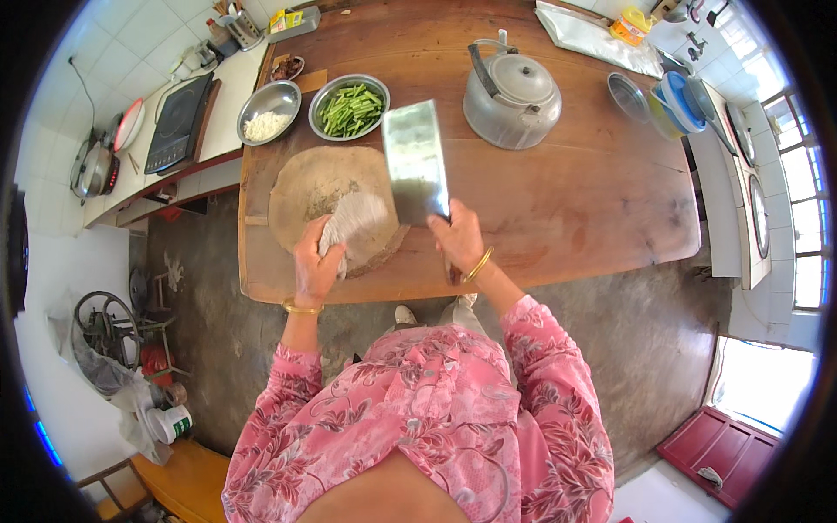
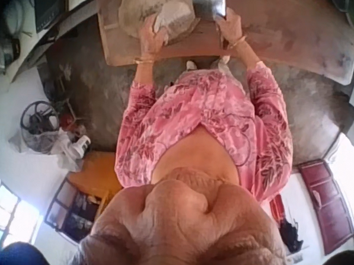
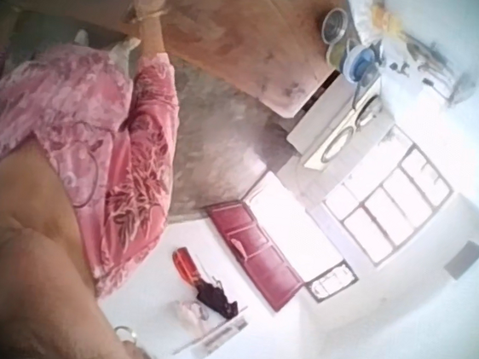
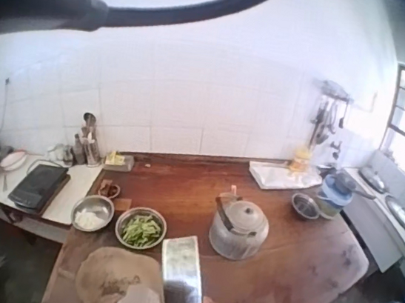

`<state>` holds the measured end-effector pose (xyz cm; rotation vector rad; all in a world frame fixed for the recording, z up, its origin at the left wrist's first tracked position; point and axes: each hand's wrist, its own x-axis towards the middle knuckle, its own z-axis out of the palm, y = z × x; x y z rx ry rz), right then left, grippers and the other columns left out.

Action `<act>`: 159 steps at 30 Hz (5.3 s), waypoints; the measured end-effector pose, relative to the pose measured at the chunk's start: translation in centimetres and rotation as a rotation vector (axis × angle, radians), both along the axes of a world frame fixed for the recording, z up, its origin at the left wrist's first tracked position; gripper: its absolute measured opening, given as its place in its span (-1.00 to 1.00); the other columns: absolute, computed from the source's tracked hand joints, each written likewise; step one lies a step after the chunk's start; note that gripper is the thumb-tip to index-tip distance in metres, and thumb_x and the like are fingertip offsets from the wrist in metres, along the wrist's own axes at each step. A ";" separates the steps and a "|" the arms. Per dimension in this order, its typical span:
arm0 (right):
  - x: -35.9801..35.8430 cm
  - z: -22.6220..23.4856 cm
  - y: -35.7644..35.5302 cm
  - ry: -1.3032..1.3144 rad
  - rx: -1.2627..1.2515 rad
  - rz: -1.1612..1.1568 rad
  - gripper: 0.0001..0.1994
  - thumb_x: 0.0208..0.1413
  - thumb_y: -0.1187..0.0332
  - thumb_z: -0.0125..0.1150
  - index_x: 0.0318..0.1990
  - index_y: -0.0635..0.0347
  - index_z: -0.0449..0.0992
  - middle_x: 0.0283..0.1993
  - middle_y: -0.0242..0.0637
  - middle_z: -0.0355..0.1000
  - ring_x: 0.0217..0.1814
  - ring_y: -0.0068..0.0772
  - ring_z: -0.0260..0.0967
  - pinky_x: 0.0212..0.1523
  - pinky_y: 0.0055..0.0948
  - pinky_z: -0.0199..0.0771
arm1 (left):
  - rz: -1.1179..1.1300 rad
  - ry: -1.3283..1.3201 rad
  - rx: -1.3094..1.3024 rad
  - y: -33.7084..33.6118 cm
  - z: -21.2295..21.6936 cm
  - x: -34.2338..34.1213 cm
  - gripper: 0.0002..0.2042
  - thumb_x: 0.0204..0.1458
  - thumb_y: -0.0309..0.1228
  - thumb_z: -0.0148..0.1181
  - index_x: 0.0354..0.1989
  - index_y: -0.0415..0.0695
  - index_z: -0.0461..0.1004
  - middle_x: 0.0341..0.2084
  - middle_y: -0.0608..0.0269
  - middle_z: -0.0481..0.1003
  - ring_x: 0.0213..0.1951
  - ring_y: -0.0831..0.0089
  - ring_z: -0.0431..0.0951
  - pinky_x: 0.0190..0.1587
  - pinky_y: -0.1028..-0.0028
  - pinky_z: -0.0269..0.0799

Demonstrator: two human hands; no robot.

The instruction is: The person slices a cucumber into thin strips using a cleaver on a wooden cutting board. After transferring the cucumber to a bowl, they wipe the board and knife with a cloth. Finally, the person moves to the stove and stirs a pot of boiling green vegetables with chopsticks.

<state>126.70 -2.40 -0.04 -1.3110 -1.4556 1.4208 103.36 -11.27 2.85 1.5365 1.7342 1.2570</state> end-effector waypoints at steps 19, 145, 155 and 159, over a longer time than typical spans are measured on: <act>1.8 3.7 -9.3 0.110 -0.210 0.360 -0.86 0.08 0.45 0.03 -0.46 0.28 0.26 -0.65 -0.39 0.30 -0.69 -0.64 0.25 -0.69 -0.56 0.25 | 0.128 -0.423 -0.107 6.5 -5.3 -3.9 -0.64 0.04 -0.31 0.09 0.03 -0.08 0.38 0.05 0.07 0.33 0.06 0.15 0.35 0.04 0.21 0.26; 35.3 -2.3 -1.6 0.200 -0.401 -0.777 -0.86 0.14 0.36 0.06 -0.41 0.17 0.34 -0.67 -0.43 0.26 -0.78 -0.58 0.21 -0.82 -0.56 0.23 | -0.604 0.317 0.136 4.4 -22.3 38.1 -0.74 0.06 -0.35 -0.01 -0.12 -0.09 0.49 0.06 0.01 0.30 0.12 0.03 0.23 0.13 0.05 0.04; 44.3 -2.3 -3.5 0.255 -0.320 -1.058 -0.85 0.14 0.35 0.06 -0.43 0.15 0.31 -0.68 -0.40 0.25 -0.78 -0.53 0.23 -0.83 -0.52 0.26 | -0.804 0.406 0.204 18.1 -15.0 38.1 -0.61 -0.13 -0.43 0.05 -0.04 -0.18 0.42 0.07 -0.07 0.26 0.15 -0.05 0.19 0.20 0.10 0.04; 46.8 -4.3 -5.4 0.265 -0.347 -1.188 -0.83 0.14 0.35 0.06 -0.45 0.15 0.29 -0.68 -0.39 0.24 -0.77 -0.52 0.23 -0.82 -0.52 0.24 | -0.577 0.746 -0.025 20.0 -19.1 33.5 -0.44 -0.15 -0.25 0.22 0.12 -0.03 0.30 0.24 -0.11 0.01 0.23 -0.22 -0.02 0.17 -0.14 -0.08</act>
